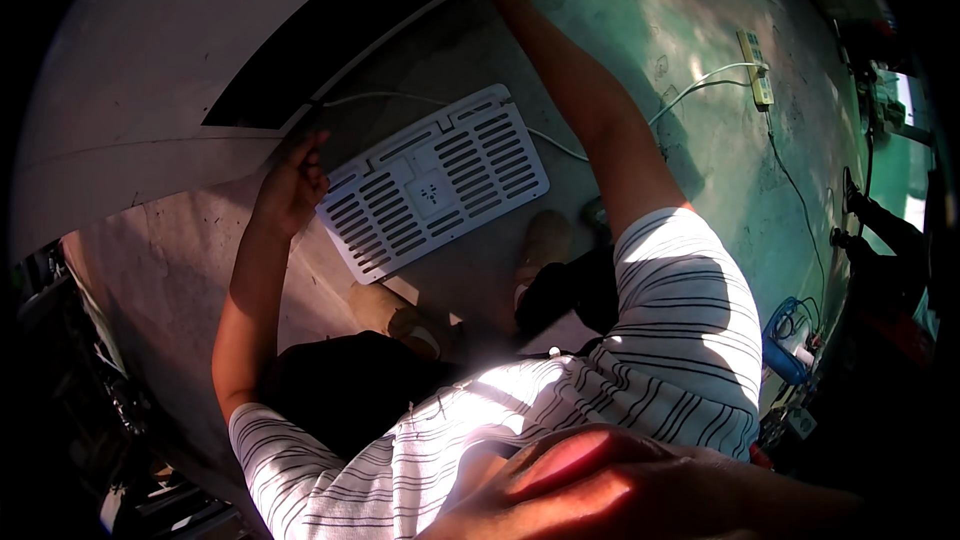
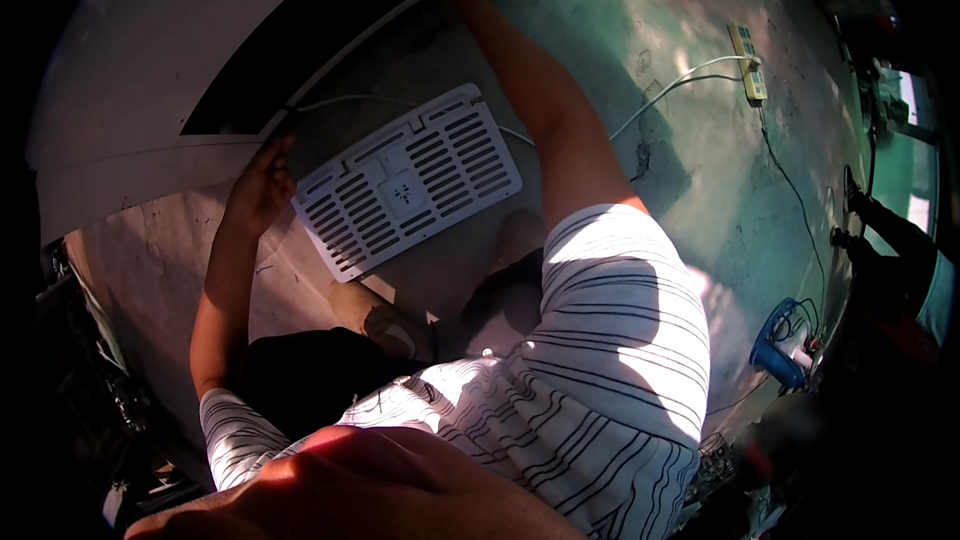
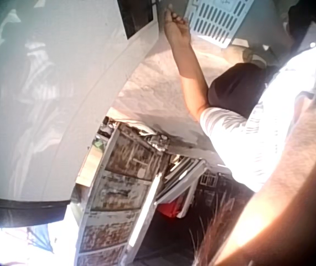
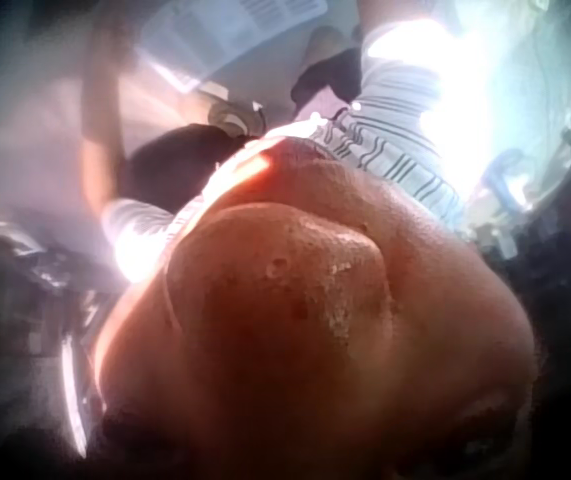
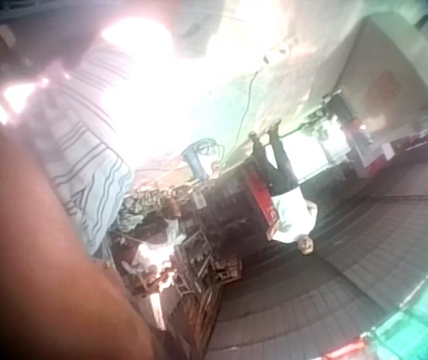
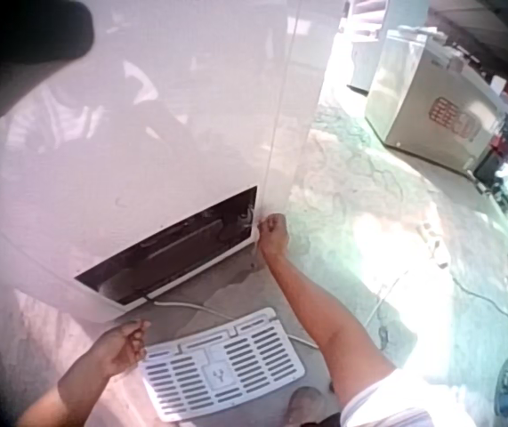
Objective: The person removes a white plastic vent cover from the base of a chest freezer using a power drill, sets it on the ground, adjusts internal wires and a component inside the opening by hand, and then aligns and screws the vent cover back into place.
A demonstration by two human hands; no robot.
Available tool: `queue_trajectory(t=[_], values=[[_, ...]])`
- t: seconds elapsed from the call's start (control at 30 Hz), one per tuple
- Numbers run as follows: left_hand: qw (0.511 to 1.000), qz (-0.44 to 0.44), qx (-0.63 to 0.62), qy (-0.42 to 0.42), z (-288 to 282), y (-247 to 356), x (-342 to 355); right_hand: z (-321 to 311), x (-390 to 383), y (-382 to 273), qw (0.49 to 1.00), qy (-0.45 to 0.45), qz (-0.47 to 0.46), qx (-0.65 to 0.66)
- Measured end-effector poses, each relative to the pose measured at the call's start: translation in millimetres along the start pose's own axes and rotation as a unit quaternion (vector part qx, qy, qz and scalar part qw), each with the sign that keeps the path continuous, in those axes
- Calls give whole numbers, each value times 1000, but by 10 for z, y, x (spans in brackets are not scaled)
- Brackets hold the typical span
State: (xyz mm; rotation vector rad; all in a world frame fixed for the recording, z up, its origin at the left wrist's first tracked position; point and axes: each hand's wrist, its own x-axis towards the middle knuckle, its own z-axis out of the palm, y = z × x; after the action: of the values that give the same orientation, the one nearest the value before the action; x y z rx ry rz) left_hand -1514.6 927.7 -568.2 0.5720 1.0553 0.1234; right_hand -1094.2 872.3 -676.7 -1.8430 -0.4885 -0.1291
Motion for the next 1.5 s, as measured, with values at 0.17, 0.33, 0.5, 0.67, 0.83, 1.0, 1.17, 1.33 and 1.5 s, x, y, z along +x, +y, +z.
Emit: queue_trajectory(t=[0.17, 0.33, 0.5, 0.67, 0.83, 1.0, 1.17, 1.33, 1.5], values=[[1000, -1, 5, -6, 19, -10, 17, -72, 12, -28, 998, -35, -18, 45], [1000, -6, 2, -13, 56, -5, 19, -97, 124, 34, 985, -112, 47, 120], [1000, 1, 3, -10, 22, -14, 6, -94, 114, 99, 995, -59, -70, 35], [1000, -1, -1, -6, 32, 4, -20, -86, 78, 114, 989, -20, -137, -45], [1000, -2, 8, -4, 72, -8, -9, -19, 154, 264, 980, -42, -164, -108], [1000, -16, 8, -15, 135, -17, 53, 46, 532, 550, 937, -160, -116, -287], [1000, -7, -6, -6, 11, 12, 14, 149, 361, 535, 792, -316, -164, -496], [1000, 10, 3, -20, -48, 33, 59, -636, -131, 1370, 708, -426, -85, -557], [1000, -19, -1, 17, -57, -6, 78, -953, 153, 1293, 929, -187, 295, -122]])
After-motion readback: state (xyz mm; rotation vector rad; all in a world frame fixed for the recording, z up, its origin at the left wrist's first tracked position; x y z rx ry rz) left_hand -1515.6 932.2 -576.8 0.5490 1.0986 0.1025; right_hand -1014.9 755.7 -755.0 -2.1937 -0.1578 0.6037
